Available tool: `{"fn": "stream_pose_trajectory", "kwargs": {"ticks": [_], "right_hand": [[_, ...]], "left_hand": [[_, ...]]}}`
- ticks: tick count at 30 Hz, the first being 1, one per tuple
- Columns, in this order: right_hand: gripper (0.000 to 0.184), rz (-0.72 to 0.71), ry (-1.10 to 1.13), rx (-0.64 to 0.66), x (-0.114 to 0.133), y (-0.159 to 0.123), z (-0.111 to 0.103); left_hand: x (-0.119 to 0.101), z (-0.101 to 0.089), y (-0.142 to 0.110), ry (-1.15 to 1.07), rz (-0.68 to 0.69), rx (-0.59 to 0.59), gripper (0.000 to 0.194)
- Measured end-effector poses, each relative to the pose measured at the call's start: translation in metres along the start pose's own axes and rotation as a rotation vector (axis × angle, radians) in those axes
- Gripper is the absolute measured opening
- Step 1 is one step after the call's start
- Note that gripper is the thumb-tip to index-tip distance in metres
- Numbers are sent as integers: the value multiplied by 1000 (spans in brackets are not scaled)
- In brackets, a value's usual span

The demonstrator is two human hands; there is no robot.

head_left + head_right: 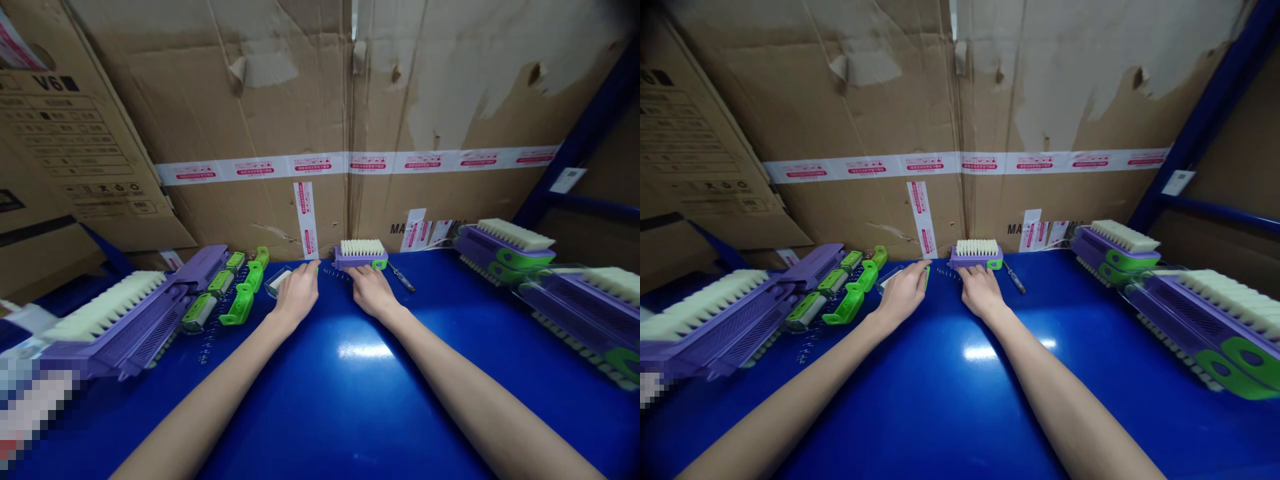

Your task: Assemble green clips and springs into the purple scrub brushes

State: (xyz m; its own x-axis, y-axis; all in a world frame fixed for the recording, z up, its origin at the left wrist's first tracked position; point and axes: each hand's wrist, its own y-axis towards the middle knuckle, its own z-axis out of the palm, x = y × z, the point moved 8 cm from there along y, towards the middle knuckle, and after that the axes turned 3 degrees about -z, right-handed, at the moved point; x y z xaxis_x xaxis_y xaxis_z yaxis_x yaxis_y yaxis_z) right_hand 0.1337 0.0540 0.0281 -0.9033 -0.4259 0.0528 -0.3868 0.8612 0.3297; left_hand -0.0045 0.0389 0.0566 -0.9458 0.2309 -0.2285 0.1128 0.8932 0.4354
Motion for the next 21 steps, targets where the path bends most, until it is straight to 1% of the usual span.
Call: {"fn": "stream_pose_trajectory", "kwargs": {"ticks": [3, 6, 9, 11, 13, 16, 17, 19, 21], "right_hand": [[41, 116, 42, -41, -8, -3, -7], [40, 232, 141, -90, -17, -7, -11], [34, 259, 267, -146, -19, -7, -11], [36, 254, 363, -197, -18, -5, -10], [41, 237, 444, -244, -17, -3, -8], [32, 239, 553, -325, -19, -2, -8], [31, 252, 595, -361, -22, -3, -9], [37, 294, 678, -432, -29, -7, -12], [46, 334, 742, -474, -34, -10, -12]], "left_hand": [[6, 10, 1, -132, -79, 8, 33], [13, 20, 2, -289, -172, 27, 27], [19, 30, 2, -559, -276, 32, 16], [21, 38, 1, -763, -357, 41, 13], [19, 46, -1, -933, -456, 66, 18], [15, 56, -9, -1159, -654, 117, 26], [12, 58, -12, -1221, -697, 131, 28], [5, 58, -14, -1301, -721, 139, 33], [-2, 56, -14, -1345, -690, 134, 38]]}}
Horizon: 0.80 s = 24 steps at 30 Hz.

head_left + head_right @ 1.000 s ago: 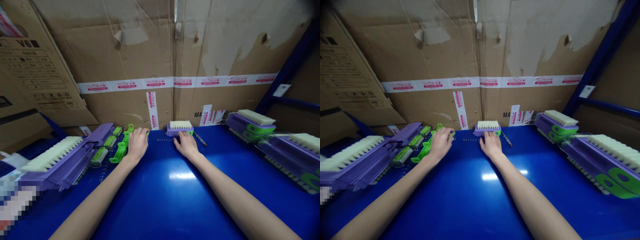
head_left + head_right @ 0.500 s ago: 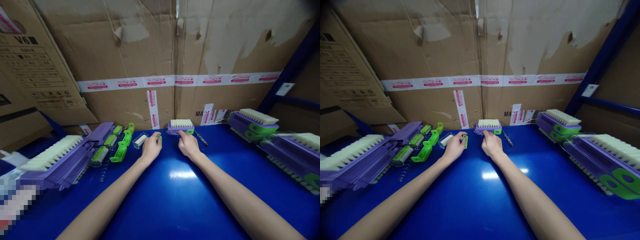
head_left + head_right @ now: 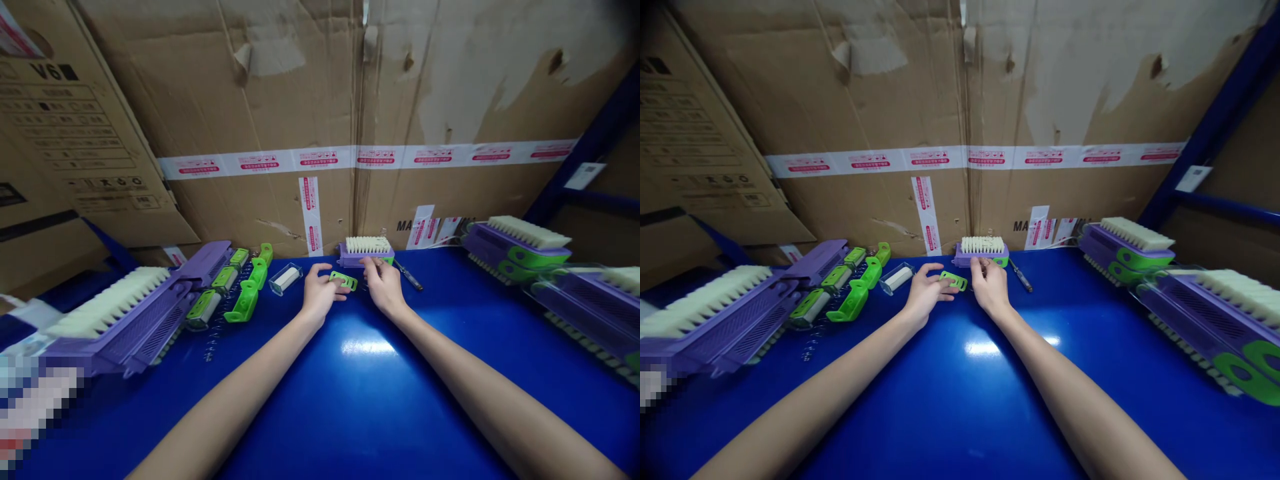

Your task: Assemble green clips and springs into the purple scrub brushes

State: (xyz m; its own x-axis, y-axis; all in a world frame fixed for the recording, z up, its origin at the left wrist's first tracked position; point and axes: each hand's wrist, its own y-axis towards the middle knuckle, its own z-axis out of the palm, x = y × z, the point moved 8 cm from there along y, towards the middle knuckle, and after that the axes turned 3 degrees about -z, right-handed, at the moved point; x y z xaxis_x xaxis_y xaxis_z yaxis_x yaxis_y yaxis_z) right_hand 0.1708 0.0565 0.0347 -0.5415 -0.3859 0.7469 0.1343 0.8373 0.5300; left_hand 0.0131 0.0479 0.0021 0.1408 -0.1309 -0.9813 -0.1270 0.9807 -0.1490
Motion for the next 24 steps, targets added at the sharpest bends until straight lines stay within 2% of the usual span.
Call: {"fn": "stream_pose_trajectory", "kwargs": {"ticks": [5, 11, 18, 24], "right_hand": [[54, 30, 112, -18, 0, -3, 2], [42, 58, 233, -26, -2, -4, 7], [34, 117, 417, 31, -8, -3, 14], [31, 110, 409, 7, -9, -2, 9]], "left_hand": [[3, 15, -3, -77, -27, 75, 22], [5, 19, 1, -99, -13, 78, 19], [6, 16, 3, -143, 86, 176, 28], [1, 15, 2, -45, 161, 172, 31]]}}
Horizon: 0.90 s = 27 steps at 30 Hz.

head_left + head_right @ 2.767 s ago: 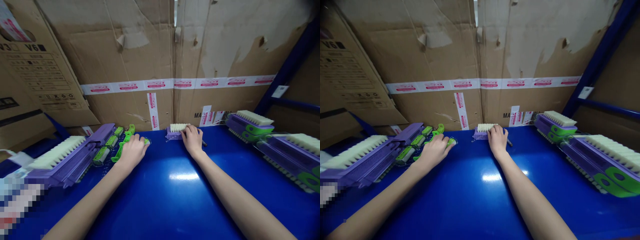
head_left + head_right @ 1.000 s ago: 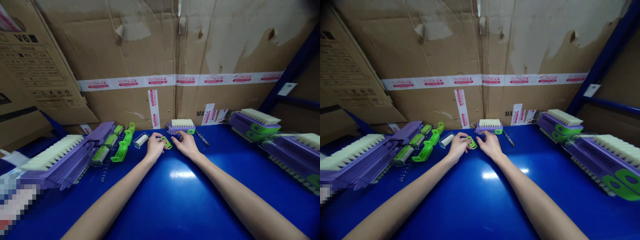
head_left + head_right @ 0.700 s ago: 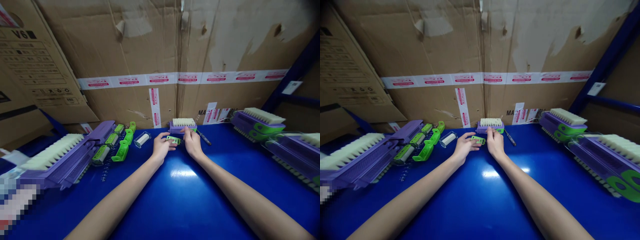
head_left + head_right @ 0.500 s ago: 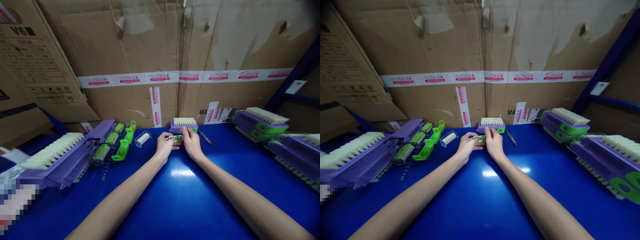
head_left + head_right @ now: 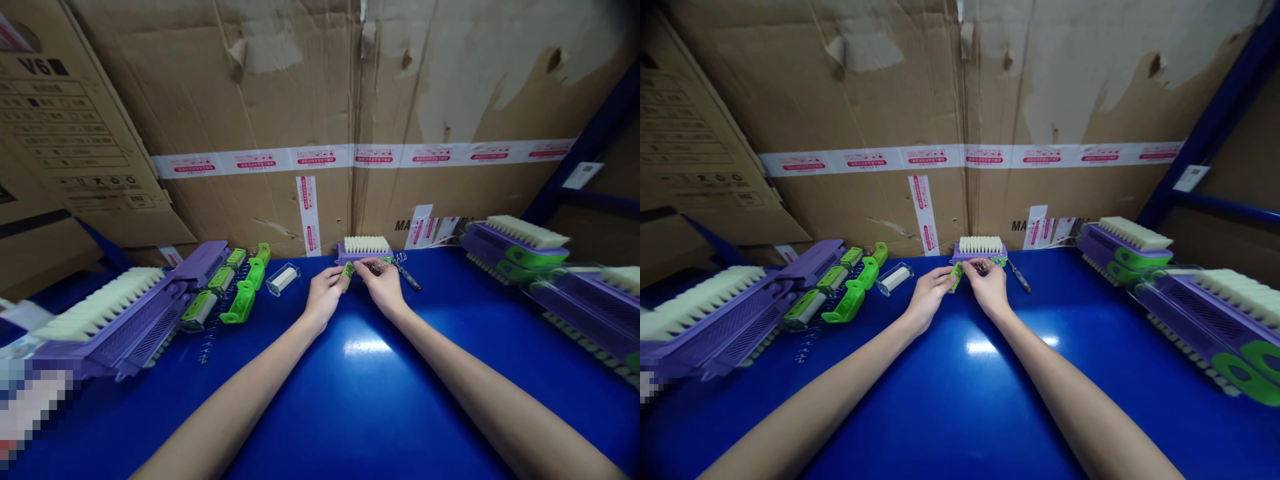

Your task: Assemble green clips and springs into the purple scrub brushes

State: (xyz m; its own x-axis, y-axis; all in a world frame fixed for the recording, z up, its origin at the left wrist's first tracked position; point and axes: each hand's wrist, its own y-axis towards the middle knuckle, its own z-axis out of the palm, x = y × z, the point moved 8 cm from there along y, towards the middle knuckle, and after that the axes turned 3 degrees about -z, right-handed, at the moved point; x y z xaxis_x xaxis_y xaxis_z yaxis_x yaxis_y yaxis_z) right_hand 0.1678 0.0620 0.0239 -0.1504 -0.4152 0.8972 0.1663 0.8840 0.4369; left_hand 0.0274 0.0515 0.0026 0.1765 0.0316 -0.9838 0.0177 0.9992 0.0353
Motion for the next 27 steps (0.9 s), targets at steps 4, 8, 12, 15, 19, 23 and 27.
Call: {"fn": "stream_pose_trajectory", "kwargs": {"ticks": [4, 8, 12, 15, 19, 23, 27], "right_hand": [[34, 42, 86, -1, -4, -1, 1], [35, 69, 165, -2, -5, -2, 4], [32, 117, 237, 32, -8, -2, 8], [32, 173, 248, 71, -13, -3, 11], [33, 202, 252, 89, -15, -3, 13], [35, 225, 277, 81, -15, -4, 12], [38, 233, 273, 92, -15, -5, 12]], "left_hand": [[-1, 2, 0, 31, 29, 48, 44], [-1, -1, 3, 6, 61, 59, 55], [-1, -4, 5, 10, 88, 35, 53], [-2, -6, 5, 63, 122, 12, 48], [-3, -5, 4, 94, 131, 23, 46], [-4, -3, 2, 105, 127, 52, 51], [-5, -2, 2, 127, 144, 65, 48]]}}
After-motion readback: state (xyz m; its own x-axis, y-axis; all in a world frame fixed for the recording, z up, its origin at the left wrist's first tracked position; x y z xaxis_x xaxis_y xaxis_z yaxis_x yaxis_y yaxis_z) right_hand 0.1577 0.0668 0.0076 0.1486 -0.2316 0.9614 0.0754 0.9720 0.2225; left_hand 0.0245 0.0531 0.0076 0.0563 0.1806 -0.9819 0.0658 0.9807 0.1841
